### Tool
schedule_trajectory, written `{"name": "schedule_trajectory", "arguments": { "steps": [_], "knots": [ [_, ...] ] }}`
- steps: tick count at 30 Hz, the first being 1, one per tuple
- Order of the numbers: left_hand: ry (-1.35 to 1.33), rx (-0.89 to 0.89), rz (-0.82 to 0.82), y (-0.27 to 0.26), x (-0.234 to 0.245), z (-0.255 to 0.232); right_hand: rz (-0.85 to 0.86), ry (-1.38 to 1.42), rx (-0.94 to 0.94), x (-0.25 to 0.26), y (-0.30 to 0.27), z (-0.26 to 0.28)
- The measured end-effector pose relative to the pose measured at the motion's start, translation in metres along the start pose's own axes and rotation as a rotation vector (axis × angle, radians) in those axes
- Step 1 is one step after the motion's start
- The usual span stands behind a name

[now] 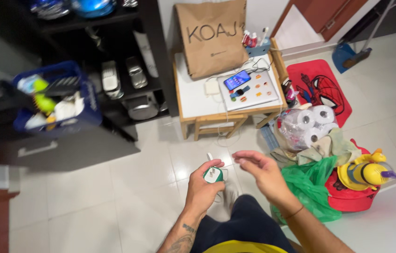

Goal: The person picks up a toy car and a green charging adapter from a shelf, plugs a smartwatch charger cable into the outlet behind the television, then sits at a small table and uses a screwdriver to open the battery compartment of the toy car and insert batteries, before handling a second green toy.

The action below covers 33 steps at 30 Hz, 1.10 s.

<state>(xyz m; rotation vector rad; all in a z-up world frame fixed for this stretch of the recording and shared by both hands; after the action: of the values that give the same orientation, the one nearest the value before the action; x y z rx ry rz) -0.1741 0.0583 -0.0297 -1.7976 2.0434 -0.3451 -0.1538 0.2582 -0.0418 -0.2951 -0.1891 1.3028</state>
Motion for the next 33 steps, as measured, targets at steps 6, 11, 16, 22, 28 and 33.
{"name": "schedule_trajectory", "arguments": {
  "steps": [6,11,16,22,28,33],
  "knots": [
    [-0.070,0.155,0.098,0.110,-0.047,0.007,-0.151,-0.321,-0.027,0.088,0.164,-0.030],
    [-0.181,0.335,-0.056,0.213,-0.084,0.043,-0.128,-0.502,0.020,0.135,0.360,-0.104],
    [-0.163,0.571,-0.235,0.311,-0.135,0.088,-0.106,-0.688,0.083,0.142,0.507,-0.187],
    [-0.131,0.610,-0.226,0.373,-0.170,0.117,0.092,-1.444,0.414,0.121,0.575,-0.239],
    [-0.204,0.618,-0.284,0.378,-0.168,0.115,0.220,-1.160,0.007,0.141,0.559,-0.208],
    [-0.199,0.506,-0.288,0.358,-0.158,0.086,0.183,-0.517,-0.220,0.133,0.473,-0.127]
  ]
}}
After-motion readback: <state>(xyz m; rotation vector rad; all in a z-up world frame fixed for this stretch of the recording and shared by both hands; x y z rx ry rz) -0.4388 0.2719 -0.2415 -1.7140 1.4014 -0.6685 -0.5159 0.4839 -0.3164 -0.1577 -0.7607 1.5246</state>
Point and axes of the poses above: each hand's wrist, its own y-axis towards the middle knuckle, its own x-axis out of the back of the hand, z = x × y, the point moved 3 cm from there along y, towards the middle knuckle, and after that the axes turned 8 degrees about -z, right-handed, at the moved point
